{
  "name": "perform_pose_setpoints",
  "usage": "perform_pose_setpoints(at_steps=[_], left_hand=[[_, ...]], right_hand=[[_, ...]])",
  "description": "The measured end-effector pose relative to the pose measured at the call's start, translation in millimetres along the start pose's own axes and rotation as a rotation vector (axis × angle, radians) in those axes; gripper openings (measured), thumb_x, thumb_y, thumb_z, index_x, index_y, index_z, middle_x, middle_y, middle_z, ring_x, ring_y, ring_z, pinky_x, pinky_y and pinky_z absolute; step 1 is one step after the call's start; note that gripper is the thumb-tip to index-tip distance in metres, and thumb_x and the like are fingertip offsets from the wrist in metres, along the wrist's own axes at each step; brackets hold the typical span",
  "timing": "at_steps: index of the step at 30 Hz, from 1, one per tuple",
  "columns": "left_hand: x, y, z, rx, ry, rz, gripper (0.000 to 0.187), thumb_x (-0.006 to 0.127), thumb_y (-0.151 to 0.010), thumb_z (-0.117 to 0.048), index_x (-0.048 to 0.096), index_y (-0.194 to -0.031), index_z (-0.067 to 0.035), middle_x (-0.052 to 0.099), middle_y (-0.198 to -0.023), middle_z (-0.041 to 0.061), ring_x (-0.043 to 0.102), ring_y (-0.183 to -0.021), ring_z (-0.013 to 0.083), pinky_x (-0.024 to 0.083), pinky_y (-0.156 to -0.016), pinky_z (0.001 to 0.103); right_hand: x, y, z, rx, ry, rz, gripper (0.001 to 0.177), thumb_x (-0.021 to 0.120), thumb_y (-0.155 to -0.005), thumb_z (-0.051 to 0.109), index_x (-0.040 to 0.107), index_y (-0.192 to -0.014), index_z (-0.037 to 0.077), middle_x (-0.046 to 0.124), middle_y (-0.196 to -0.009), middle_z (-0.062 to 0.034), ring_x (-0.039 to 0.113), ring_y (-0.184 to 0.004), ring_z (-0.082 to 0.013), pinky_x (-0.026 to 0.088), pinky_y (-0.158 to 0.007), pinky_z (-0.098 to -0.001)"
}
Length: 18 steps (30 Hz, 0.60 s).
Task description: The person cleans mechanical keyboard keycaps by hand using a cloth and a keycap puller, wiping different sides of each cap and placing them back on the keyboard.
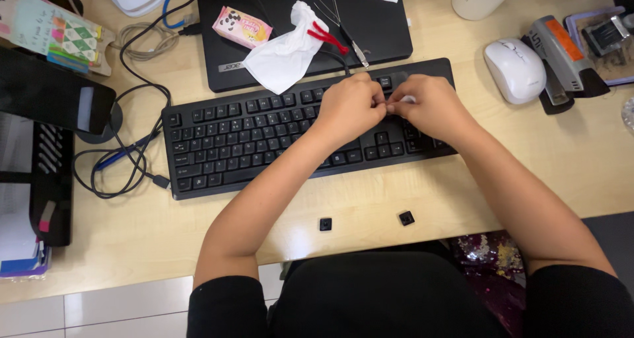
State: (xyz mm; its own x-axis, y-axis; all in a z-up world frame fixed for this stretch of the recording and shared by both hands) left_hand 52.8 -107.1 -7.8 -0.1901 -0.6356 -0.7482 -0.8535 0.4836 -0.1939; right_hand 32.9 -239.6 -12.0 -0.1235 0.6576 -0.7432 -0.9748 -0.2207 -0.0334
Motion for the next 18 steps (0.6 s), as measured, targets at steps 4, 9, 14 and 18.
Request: perform_pose_setpoints(at_steps=[4,9,14,18], left_hand=[[0.8,-0.6,-4.8,0.019,-0.005,0.018,0.012,0.076,-0.077,-0.025,0.076,-0.076,-0.013,0.069,-0.087,0.005,0.070,-0.083,0.0272,0.055,-0.069,0.042],[3.7,-1.0,-5.1,0.009,-0.007,0.046,0.018,0.079,-0.079,-0.030,0.074,-0.077,-0.012,0.068,-0.089,0.005,0.070,-0.083,0.0276,0.055,-0.069,0.042],[4.4,-0.9,-3.5,0.001,-0.006,0.040,0.017,0.079,-0.079,-0.028,0.073,-0.078,-0.011,0.067,-0.089,0.005,0.070,-0.082,0.0281,0.055,-0.069,0.042],[5.5,1.9,-6.2,0.014,-0.020,0.043,0.017,0.079,-0.079,-0.027,0.071,-0.078,-0.012,0.066,-0.088,0.005,0.070,-0.080,0.0289,0.054,-0.067,0.043]], right_hand=[[-2.7,-0.7,6.1,-0.039,0.099,-0.016,0.013,0.079,-0.083,0.014,0.078,-0.093,0.006,0.071,-0.094,-0.0151,0.069,-0.087,-0.0346,0.053,-0.077,-0.0420],[-3.6,-0.8,8.0,-0.051,0.100,-0.011,0.014,0.078,-0.083,0.014,0.077,-0.093,0.006,0.069,-0.093,-0.0139,0.068,-0.087,-0.0341,0.053,-0.077,-0.0420],[-4.8,4.7,13.1,-0.044,0.148,-0.050,0.011,0.077,-0.085,0.013,0.076,-0.095,0.008,0.067,-0.095,-0.0128,0.065,-0.089,-0.0346,0.051,-0.076,-0.0432],[-10.5,7.5,19.9,-0.102,0.115,-0.066,0.010,0.077,-0.086,0.013,0.074,-0.094,0.007,0.066,-0.096,-0.0129,0.065,-0.091,-0.0342,0.052,-0.078,-0.0425]])
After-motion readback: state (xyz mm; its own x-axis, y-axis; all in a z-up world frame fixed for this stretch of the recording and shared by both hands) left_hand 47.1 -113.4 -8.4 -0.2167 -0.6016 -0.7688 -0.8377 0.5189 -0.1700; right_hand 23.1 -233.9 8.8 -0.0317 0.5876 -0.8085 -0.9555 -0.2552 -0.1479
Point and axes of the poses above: each hand's wrist, its own y-axis away from the middle knuckle, its own x-axis out of the palm, z = x × y, the point moved 9 cm from there along -y, towards the middle knuckle
